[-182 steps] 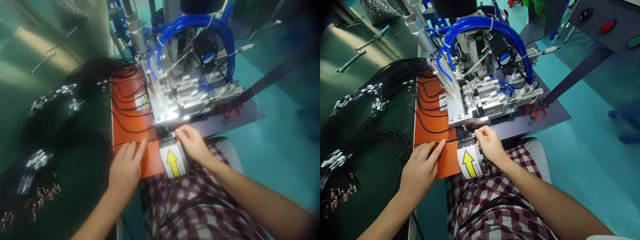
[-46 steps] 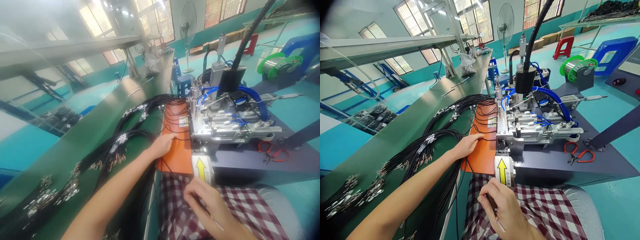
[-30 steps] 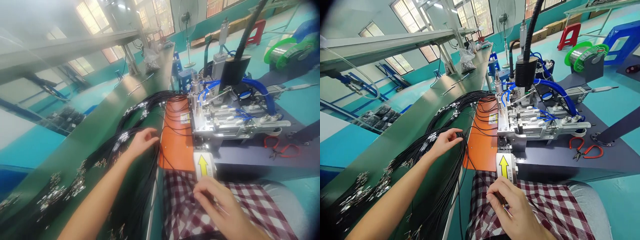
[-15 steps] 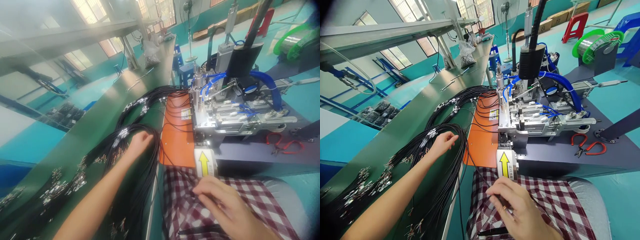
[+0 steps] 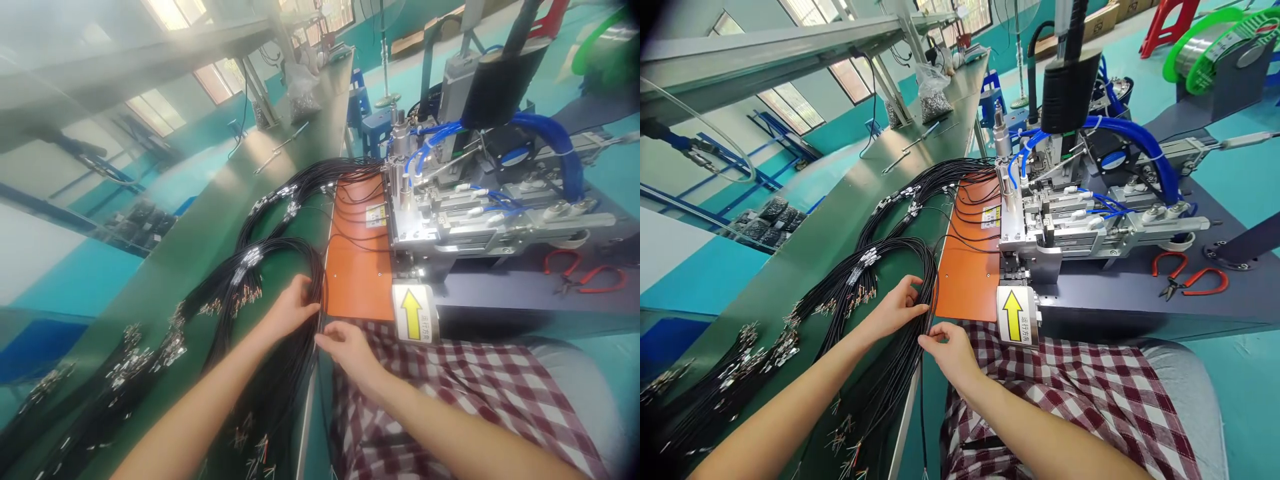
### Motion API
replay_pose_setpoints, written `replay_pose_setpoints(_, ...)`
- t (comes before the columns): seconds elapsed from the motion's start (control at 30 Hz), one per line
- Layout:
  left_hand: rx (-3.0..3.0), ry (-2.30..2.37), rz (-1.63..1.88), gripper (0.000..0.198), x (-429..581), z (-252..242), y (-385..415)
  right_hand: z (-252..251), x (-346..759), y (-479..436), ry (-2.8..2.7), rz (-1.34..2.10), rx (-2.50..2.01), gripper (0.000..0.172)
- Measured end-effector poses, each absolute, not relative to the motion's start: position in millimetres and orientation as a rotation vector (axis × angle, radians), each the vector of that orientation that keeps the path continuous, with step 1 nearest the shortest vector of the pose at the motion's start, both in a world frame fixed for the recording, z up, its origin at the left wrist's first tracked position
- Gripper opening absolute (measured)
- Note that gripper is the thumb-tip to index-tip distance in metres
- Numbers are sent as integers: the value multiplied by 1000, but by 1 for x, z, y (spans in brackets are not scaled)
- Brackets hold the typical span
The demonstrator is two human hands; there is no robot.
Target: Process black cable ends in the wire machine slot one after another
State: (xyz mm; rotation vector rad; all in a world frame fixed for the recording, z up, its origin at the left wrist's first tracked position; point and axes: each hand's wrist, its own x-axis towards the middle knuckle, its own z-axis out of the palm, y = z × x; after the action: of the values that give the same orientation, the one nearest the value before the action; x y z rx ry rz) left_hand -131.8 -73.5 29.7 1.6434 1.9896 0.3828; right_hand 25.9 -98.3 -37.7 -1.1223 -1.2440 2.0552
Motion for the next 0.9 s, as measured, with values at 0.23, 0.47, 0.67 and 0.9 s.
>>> replay_pose_setpoints(0.23,1677,2012,330,38,-132,26,-72,-5,58,-90,-1245,1999,-1129,11)
replay_pose_setpoints(0.47,1968,2099,256,37,-92,60,-80,33,173,-87,-1299,2370,-1097,32)
replay_pose_setpoints(0.67,2843,1041,170,40,-9,53,-73,30,247,-88,-1476,2184,-1440,45)
replay_pose_setpoints(0.9,2677,1434,180,24,-20,39,-63,43,210,-50,-1468,1673,-1292,20)
